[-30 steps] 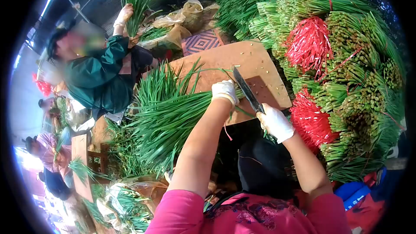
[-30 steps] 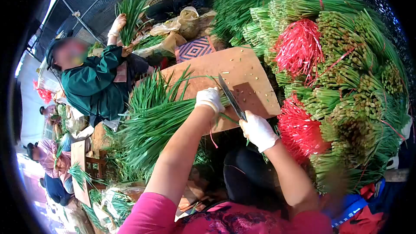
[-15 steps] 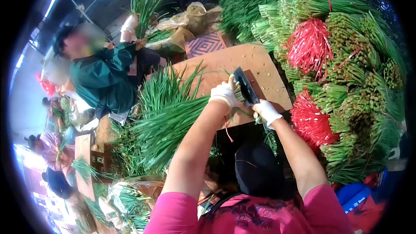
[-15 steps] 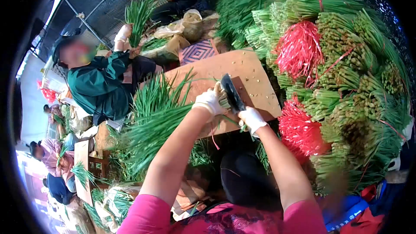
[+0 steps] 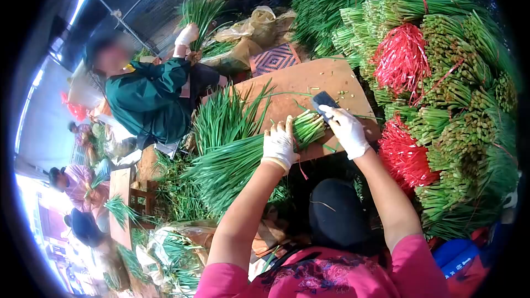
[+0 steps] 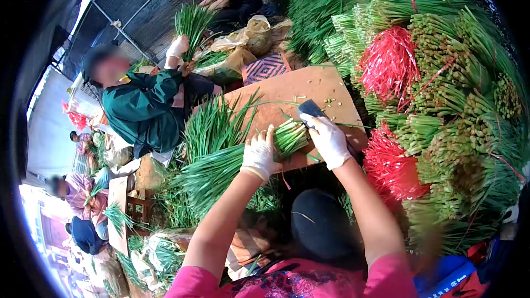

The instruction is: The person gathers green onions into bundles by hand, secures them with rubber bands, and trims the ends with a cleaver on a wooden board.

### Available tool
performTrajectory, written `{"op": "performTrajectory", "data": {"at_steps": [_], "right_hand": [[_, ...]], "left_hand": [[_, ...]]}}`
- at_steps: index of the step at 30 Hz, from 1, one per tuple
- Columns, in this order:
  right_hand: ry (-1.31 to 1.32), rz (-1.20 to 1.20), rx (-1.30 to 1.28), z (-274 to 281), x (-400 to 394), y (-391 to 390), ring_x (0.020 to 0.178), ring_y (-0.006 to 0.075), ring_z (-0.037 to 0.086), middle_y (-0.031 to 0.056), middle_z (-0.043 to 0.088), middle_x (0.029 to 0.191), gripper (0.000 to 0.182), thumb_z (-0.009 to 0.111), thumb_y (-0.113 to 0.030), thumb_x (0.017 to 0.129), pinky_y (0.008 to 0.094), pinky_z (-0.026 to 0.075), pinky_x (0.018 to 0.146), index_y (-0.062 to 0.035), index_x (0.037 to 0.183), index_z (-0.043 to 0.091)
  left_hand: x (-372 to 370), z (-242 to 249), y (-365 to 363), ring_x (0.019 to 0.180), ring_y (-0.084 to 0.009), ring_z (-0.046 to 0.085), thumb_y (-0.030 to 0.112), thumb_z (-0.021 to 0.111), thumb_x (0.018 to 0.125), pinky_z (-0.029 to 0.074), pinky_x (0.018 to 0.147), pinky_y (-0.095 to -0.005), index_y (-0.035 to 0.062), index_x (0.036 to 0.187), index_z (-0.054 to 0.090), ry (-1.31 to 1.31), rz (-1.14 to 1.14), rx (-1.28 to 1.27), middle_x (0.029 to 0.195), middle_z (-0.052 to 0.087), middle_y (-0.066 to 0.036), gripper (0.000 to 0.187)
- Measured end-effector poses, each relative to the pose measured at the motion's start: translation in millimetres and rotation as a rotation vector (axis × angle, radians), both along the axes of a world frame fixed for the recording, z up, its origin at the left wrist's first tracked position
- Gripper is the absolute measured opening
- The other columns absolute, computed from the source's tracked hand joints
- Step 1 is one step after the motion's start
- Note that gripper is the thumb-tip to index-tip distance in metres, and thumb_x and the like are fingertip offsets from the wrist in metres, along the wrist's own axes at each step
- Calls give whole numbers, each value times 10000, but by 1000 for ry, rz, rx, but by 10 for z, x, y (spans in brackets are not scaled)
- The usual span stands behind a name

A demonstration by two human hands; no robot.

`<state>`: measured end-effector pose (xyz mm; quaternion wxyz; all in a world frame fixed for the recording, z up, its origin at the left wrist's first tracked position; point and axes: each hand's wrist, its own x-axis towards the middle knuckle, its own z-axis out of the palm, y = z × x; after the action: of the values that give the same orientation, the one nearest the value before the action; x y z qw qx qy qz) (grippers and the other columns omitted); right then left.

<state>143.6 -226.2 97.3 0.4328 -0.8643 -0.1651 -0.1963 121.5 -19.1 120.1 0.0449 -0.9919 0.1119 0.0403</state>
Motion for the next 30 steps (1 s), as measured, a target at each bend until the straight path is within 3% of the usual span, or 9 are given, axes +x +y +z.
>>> {"op": "performTrajectory", "data": {"at_steps": [6, 9, 11, 15, 17, 21, 25, 27, 30], "right_hand": [[-145, 73, -547, -136, 318, 138, 742, 273, 617, 99, 611, 724, 113, 539, -194, 819, 402, 493, 697, -98, 834, 596], [-35, -84, -708, 65, 454, 127, 715, 264, 618, 93, 620, 734, 97, 546, -177, 833, 402, 489, 660, -96, 845, 598], [-369, -122, -164, 209, 612, -143, 680, 276, 612, 91, 624, 736, 63, 563, -145, 849, 408, 481, 615, -88, 840, 588], [-20, -386, 258, 595, 625, -639, 776, 176, 624, 67, 670, 909, 22, 572, -83, 875, 329, 481, 664, -79, 878, 593], [-250, -129, 725, 936, 533, -1035, 873, 131, 608, 84, 664, 995, 51, 543, -61, 898, 264, 471, 719, -64, 892, 594], [-398, -259, 644, 1926, -251, -1173, 936, 154, 615, 135, 654, 1011, 95, 522, -92, 917, 254, 475, 762, -19, 912, 584], [515, 604, 247, 2144, -948, -1080, 951, 229, 617, 175, 650, 1019, 203, 553, -121, 888, 349, 481, 854, 65, 907, 632], [559, 408, 350, 1822, -1007, -776, 906, 235, 639, 177, 660, 981, 154, 574, -42, 819, 347, 504, 820, 71, 892, 649], [208, -21, -268, 1396, -681, -694, 872, 258, 655, 152, 671, 964, 227, 608, -56, 788, 305, 499, 783, 4, 1002, 654]], "left_hand": [[-86, 15, -38, 1230, -323, 421, 394, 820, 579, 322, 1046, -433, 49, 1441, 158, -38, 0, -37, 1333, 414, -154, 1140], [-55, -59, 12, 1221, -321, 426, 392, 814, 592, 328, 1041, -426, 49, 1442, 158, -52, -2, -45, 1341, 403, -149, 1127], [-42, -64, 18, 1214, -314, 430, 379, 812, 600, 332, 1037, -421, 48, 1443, 158, -59, 4, -45, 1344, 401, -144, 1117], [-26, -76, 12, 1226, -320, 422, 374, 807, 608, 330, 1038, -425, 65, 1447, 161, -44, 12, -63, 1354, 398, -151, 1102], [-12, -116, 54, 1229, -327, 424, 382, 804, 604, 330, 1037, -431, 71, 1447, 168, -49, 5, -79, 1351, 410, -159, 1101], [72, 118, 66, 1188, -343, 479, 480, 757, 603, 386, 997, -396, 46, 1426, 250, 71, 14, -87, 1257, 509, -198, 1060], [496, 358, 191, 971, -327, 630, 565, 729, 635, 481, 869, -381, 27, 1326, 444, 332, 154, -290, 1058, 643, -212, 921], [467, 350, 128, 998, -335, 617, 566, 733, 622, 480, 872, -375, 66, 1349, 421, 360, 34, -221, 1084, 635, -199, 935], [211, 117, 83, 1027, -332, 600, 534, 769, 565, 475, 874, -390, 79, 1380, 348, 303, 5, -256, 1095, 614, -203, 1024]]}}
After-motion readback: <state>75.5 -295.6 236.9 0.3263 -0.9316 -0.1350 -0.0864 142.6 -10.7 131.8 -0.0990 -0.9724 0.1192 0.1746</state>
